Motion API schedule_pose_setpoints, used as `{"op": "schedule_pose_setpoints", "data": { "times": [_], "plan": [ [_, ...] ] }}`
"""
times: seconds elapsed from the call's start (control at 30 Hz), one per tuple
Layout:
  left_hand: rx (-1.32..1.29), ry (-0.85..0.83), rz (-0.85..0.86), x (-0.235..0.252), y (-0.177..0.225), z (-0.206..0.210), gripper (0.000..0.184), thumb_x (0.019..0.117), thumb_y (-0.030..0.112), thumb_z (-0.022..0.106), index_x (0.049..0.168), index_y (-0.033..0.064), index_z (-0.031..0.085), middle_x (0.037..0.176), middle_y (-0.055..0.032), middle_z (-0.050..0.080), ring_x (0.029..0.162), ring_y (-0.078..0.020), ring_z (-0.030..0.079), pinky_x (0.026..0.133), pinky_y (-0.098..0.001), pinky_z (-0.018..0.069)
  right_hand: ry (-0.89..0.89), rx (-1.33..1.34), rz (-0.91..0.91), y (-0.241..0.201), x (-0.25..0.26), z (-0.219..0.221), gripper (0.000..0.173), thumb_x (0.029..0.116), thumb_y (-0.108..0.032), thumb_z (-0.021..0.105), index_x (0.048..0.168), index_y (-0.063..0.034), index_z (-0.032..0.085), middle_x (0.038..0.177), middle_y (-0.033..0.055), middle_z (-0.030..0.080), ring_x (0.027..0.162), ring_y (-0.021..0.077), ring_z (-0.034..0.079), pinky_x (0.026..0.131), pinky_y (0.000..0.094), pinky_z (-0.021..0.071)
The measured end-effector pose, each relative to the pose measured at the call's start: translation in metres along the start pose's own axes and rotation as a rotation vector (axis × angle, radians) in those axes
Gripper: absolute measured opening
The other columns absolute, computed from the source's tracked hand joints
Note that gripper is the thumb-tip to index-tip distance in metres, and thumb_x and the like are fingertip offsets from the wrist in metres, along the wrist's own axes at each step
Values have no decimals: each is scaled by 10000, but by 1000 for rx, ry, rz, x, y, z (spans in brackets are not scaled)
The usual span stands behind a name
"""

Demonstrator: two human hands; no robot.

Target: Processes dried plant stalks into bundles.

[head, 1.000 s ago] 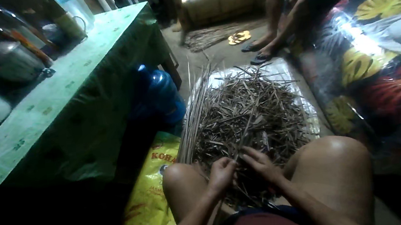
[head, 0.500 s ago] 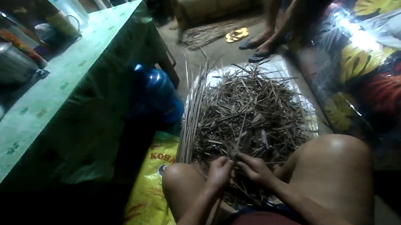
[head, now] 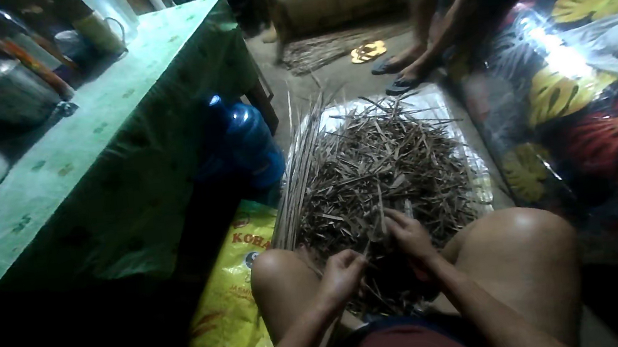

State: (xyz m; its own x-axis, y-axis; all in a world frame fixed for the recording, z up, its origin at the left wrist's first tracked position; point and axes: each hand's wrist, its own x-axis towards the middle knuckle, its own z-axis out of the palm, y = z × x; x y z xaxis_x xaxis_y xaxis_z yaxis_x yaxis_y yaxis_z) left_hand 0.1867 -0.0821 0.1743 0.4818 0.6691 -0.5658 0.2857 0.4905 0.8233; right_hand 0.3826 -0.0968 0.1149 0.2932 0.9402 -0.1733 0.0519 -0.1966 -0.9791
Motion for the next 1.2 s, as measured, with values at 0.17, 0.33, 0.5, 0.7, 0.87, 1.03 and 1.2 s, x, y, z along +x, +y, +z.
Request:
{"op": "schedule_pose_setpoints", "data": {
  "times": [0.17, 0.33, 0.5, 0.7, 0.87, 1.03, 1.2],
  "plan": [
    [-7, 1, -7, -3, 0, 0, 167, 1075, 123, 516, 1048, -5, 621, 700, 3, 562, 504, -45, 518, 473, -193, 468, 52, 61, 84, -16, 29, -8, 339, 1077, -91, 448, 1374, 36, 553, 980, 52, 668, 660, 1, 571, 612, 191, 505],
    [13, 20, 10, -6, -3, -7, 174, 1072, 129, 520, 1042, -3, 628, 713, 3, 563, 509, -42, 506, 478, -193, 454, 70, 198, 211, -20, 48, -17, 338, 1092, -107, 414, 1387, 14, 527, 743, -25, 576, 559, 38, 518, 533, 209, 467],
    [-3, 22, -38, -10, -6, -10, 180, 1077, 144, 517, 1059, 0, 624, 705, -2, 565, 497, -50, 517, 468, -195, 467, -50, 418, 294, -12, 63, -33, 376, 1115, -160, 316, 1458, -70, 440, 668, -29, 491, 497, 69, 466, 451, 225, 418],
    [-157, -26, -138, -8, -8, -15, 204, 1091, 142, 482, 1106, 0, 626, 723, 6, 568, 522, -38, 511, 485, -173, 450, -297, 843, 430, -4, 70, -49, 318, 1131, -320, 230, 1234, -225, 517, 665, -54, 485, 494, 38, 455, 436, 178, 407],
    [-164, -114, -137, -9, -11, -19, 174, 1089, 133, 483, 1092, 14, 611, 711, 16, 589, 532, -44, 561, 504, -184, 500, -209, 716, 422, -9, 76, -48, 283, 1129, -248, 262, 1289, -217, 494, 663, -51, 478, 494, 37, 447, 427, 174, 388],
    [-137, -64, -86, -14, -6, -17, 153, 1077, 111, 502, 1041, 4, 605, 664, 0, 592, 504, -78, 580, 491, -224, 528, 173, 97, 393, -10, 88, -36, 394, 1098, -196, 465, 1483, -117, 487, 789, 32, 542, 548, 102, 490, 499, 270, 443],
    [-135, 105, -78, -14, -5, -19, 158, 1073, 105, 518, 1029, -12, 615, 673, -12, 583, 495, -67, 547, 477, -199, 489, 28, -498, 390, 10, 95, -53, 401, 1069, -194, 500, 1416, -1, 550, 1297, 271, 615, 1138, 386, 628, 989, 567, 477]
  ]
}}
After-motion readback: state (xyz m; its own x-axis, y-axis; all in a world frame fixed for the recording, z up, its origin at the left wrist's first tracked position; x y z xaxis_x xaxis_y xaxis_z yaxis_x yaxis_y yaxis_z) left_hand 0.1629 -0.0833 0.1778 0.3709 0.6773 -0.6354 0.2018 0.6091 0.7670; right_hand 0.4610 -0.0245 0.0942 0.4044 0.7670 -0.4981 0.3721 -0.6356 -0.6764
